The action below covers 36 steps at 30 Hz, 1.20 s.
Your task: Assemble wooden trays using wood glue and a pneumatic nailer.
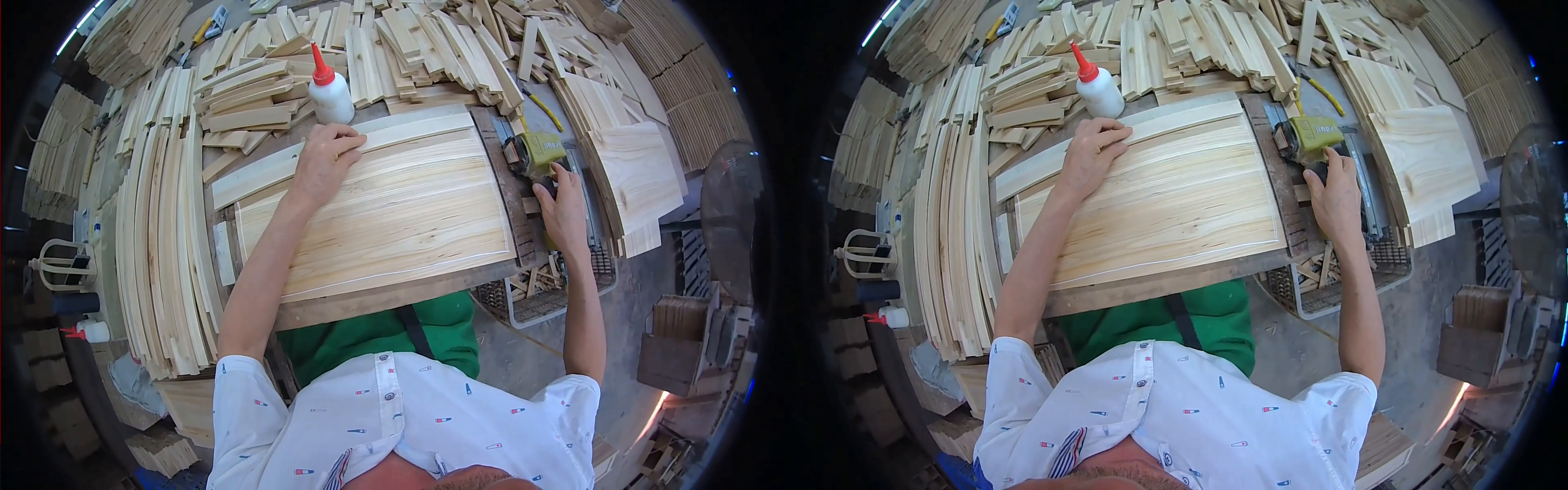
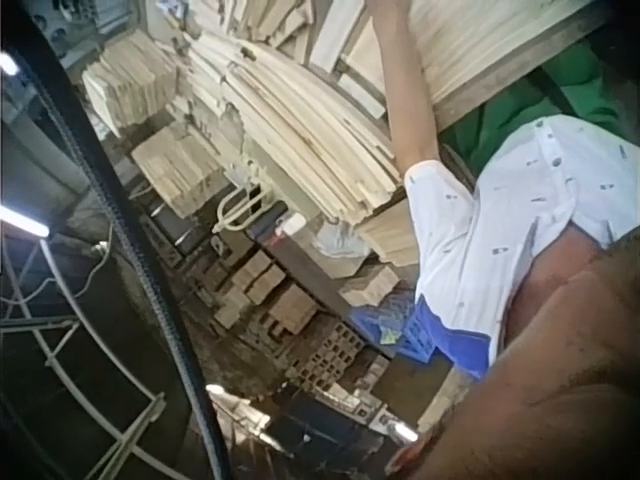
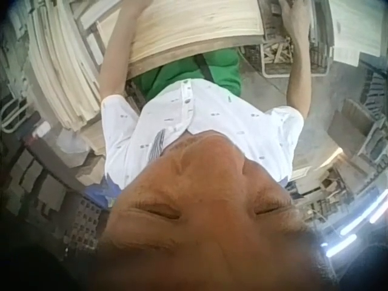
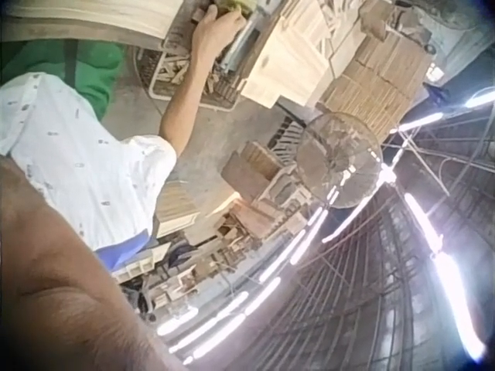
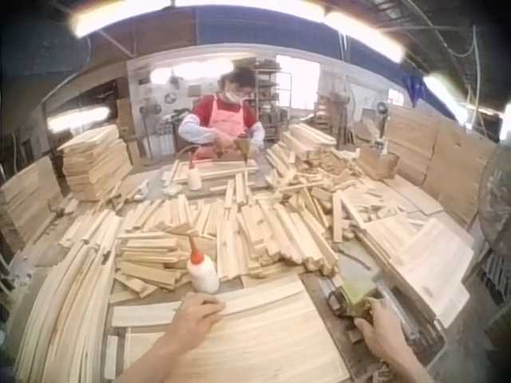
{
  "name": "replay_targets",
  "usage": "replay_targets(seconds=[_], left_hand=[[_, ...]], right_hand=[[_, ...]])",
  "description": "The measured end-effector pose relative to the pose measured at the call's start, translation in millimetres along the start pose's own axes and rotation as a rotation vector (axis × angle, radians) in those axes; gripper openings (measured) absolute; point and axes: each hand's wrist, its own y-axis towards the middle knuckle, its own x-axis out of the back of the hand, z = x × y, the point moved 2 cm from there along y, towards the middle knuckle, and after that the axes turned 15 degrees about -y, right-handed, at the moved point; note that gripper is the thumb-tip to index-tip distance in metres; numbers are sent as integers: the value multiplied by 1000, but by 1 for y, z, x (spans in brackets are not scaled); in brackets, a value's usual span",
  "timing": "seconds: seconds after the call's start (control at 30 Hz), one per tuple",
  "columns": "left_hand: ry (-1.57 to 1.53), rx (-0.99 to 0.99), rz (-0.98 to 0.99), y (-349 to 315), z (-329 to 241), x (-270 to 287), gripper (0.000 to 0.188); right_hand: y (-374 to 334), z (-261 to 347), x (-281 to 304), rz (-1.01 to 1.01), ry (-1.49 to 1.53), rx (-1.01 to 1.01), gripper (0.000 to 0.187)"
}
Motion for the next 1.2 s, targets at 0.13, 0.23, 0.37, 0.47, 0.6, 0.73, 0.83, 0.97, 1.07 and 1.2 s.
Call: replay_targets(seconds=[0.13, 0.23, 0.37, 0.47, 0.6, 0.73, 0.83, 0.97, 1.07, 1.2], left_hand=[[-21, -18, -8, -2, -3, -5, 22], [-11, 22, -7, -2, 0, -5, 25], [-52, 92, -28, 6, -2, -10, 23], [-87, 124, -49, 9, 1, -10, 21], [-115, 102, -44, 9, 3, -15, 21], [-65, -11, -46, 4, 9, -18, 21], [13, -116, -91, 0, 13, -16, 21], [30, -95, -100, -1, 17, -17, 20], [30, -75, -101, -1, 16, -19, 21], [-4, -40, -93, 2, 13, -20, 21]], right_hand=[[0, -3, -7, 73, -30, -58, 53], [2, 0, -7, 97, -25, -77, 58], [6, -1, -11, 98, -55, -96, 66], [12, 1, -14, 121, -90, -107, 71], [19, -9, -12, 98, -140, -103, 71], [38, -19, 10, 247, 52, -174, 50], [47, 2, 59, 266, 181, -223, 32], [54, 25, 93, 317, 356, -211, 34], [63, 44, 89, 363, 422, -170, 34], [76, 64, 75, 445, 460, -88, 31]])
